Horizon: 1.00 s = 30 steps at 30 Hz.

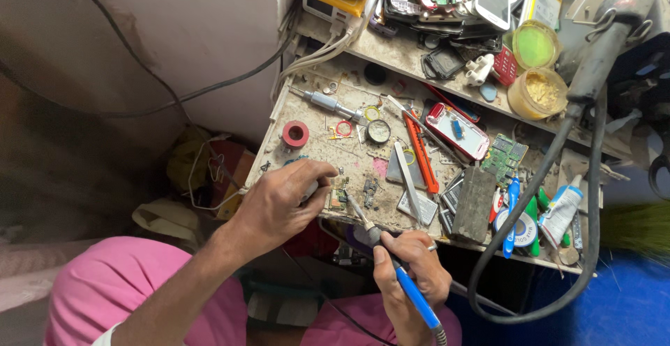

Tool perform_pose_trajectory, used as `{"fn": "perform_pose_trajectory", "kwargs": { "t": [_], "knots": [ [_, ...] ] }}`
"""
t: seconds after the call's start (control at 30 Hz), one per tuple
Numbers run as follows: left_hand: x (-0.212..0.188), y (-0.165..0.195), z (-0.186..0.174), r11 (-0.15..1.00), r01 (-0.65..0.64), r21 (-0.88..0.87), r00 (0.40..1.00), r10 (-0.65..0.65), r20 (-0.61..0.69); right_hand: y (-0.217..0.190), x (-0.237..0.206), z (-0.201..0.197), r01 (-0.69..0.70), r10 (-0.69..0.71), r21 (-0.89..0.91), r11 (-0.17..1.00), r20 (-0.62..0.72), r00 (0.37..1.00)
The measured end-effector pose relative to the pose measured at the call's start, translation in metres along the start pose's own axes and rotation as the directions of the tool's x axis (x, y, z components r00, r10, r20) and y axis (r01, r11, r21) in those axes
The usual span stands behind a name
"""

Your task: The person sits cross-legged at a cluttered workbench and uses a soldering iron to work on a small circuit board. They hold the board with one hand and apply the soldering iron with the other, occasionally dipping the tip into a container of flux or solder.

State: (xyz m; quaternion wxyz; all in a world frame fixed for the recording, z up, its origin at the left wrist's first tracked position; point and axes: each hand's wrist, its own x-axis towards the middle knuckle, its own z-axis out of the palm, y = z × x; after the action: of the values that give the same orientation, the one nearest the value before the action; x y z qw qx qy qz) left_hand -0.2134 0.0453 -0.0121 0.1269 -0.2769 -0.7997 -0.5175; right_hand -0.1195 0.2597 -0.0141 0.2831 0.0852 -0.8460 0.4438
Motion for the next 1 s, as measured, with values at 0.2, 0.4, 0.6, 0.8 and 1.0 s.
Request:
{"fn": "perform_pose_trajectory", "kwargs": {
  "t": [0.2, 0.4, 0.6, 0.8, 1.0],
  "knots": [
    [0.0004, 0.0001, -0.0002, 1.000, -0.006, 0.003, 1.000, 0.006, 0.003, -0.0003, -0.0006, -0.0005, -0.049, 0.049, 0.031, 0.998, 0.011, 0.999],
    [-0.0009, -0.0009, 0.0011, 1.000, 0.005, -0.001, 1.000, -0.005, -0.001, 0.0011, -0.0026, -0.0006, -0.039, 0.038, 0.028, 0.999, 0.009, 0.999],
    [-0.0006, -0.0005, 0.0006, 1.000, 0.001, -0.013, 1.000, -0.001, -0.006, 0.0029, -0.0023, -0.0007, -0.009, 0.009, 0.010, 1.000, 0.012, 1.000],
    [-0.0002, 0.0022, -0.0015, 1.000, 0.006, -0.017, 1.000, -0.006, 0.005, 0.0017, -0.0014, -0.0017, -0.005, 0.005, -0.001, 1.000, 0.012, 1.000],
    [0.0005, 0.0011, -0.0020, 1.000, -0.005, -0.011, 1.000, 0.005, 0.022, -0.0008, -0.0003, -0.0021, -0.029, 0.028, 0.035, 0.999, 0.021, 0.999]
  ]
}}
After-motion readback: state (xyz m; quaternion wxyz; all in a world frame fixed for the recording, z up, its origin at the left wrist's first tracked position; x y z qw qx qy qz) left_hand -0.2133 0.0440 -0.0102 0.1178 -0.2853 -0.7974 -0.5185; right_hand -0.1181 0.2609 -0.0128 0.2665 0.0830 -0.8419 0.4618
